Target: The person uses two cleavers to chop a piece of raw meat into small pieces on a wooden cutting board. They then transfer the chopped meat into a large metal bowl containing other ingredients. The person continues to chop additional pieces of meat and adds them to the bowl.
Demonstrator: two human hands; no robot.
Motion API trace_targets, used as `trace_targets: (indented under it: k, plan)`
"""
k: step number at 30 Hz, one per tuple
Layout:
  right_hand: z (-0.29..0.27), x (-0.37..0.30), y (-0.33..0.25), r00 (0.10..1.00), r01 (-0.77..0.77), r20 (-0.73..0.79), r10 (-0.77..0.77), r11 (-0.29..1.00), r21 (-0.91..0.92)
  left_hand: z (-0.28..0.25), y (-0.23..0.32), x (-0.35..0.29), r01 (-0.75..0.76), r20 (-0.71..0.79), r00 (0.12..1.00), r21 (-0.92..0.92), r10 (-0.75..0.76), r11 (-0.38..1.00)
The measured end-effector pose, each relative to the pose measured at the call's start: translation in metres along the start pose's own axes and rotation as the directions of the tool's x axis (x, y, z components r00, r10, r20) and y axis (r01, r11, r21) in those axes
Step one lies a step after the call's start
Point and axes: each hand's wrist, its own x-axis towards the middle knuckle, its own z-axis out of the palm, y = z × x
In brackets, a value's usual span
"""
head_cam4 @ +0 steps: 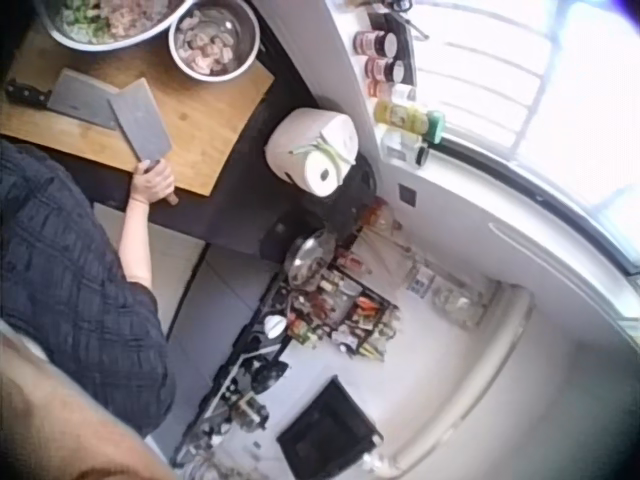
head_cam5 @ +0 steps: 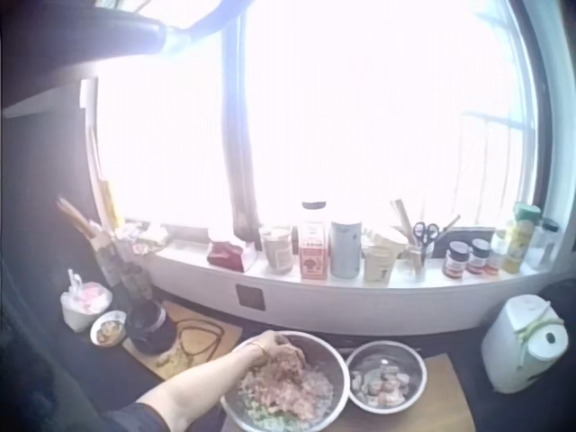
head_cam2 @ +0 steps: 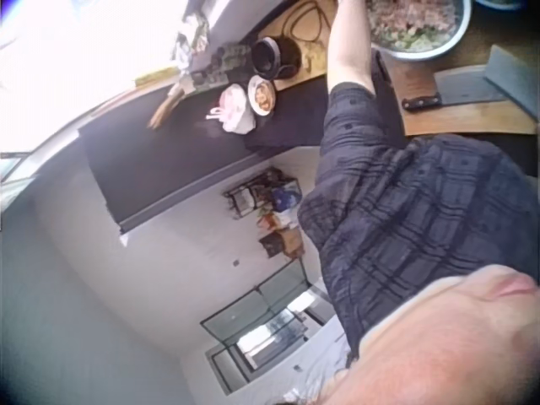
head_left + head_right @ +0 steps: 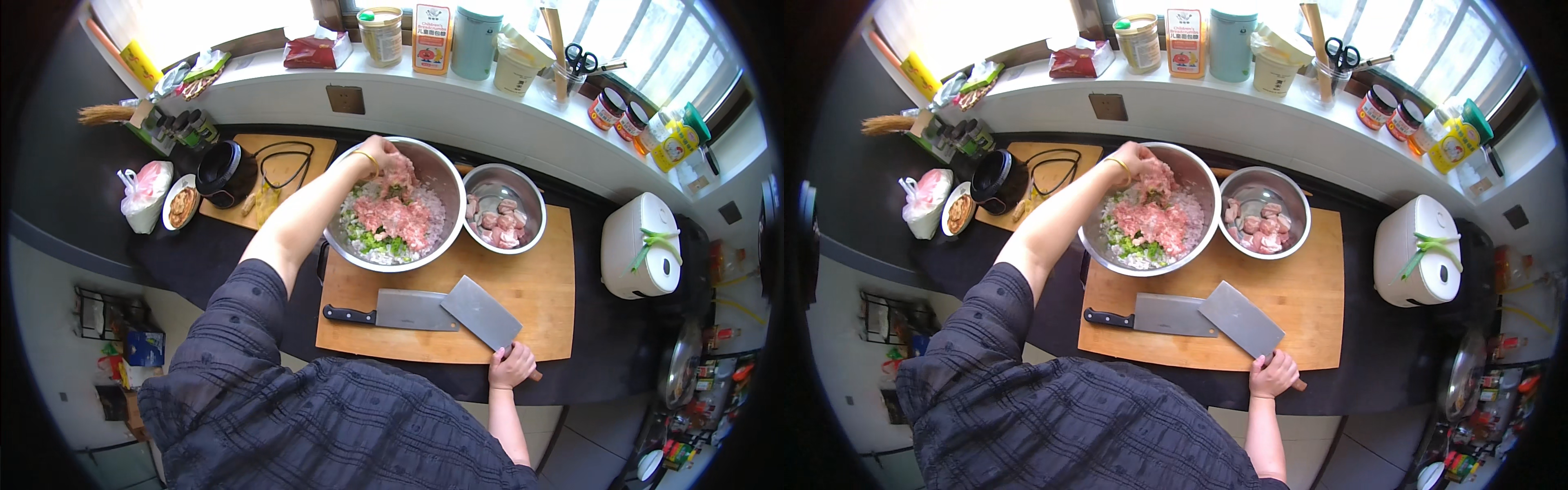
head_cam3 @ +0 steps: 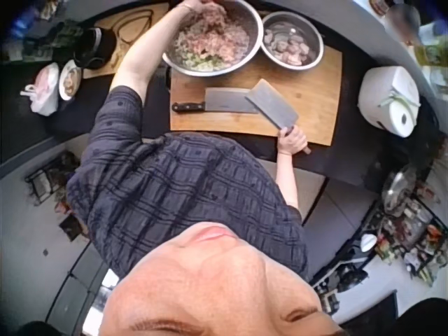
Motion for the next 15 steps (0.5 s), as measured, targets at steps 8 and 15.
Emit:
trace_targets:
  k: [8,15]
  plan:
    - [0.001,-0.001,0.001,1.0,-0.022,-0.015,0.022,1.0,0.003,-0.036,0.077,-0.054,-0.113,0.161,0.977,-0.151,0.137,0.982]
    - [0.001,-0.001,-0.001,0.999,-0.016,-0.032,0.016,1.0,0.002,-0.002,0.027,-0.037,-0.229,0.295,0.952,0.522,0.078,0.822]
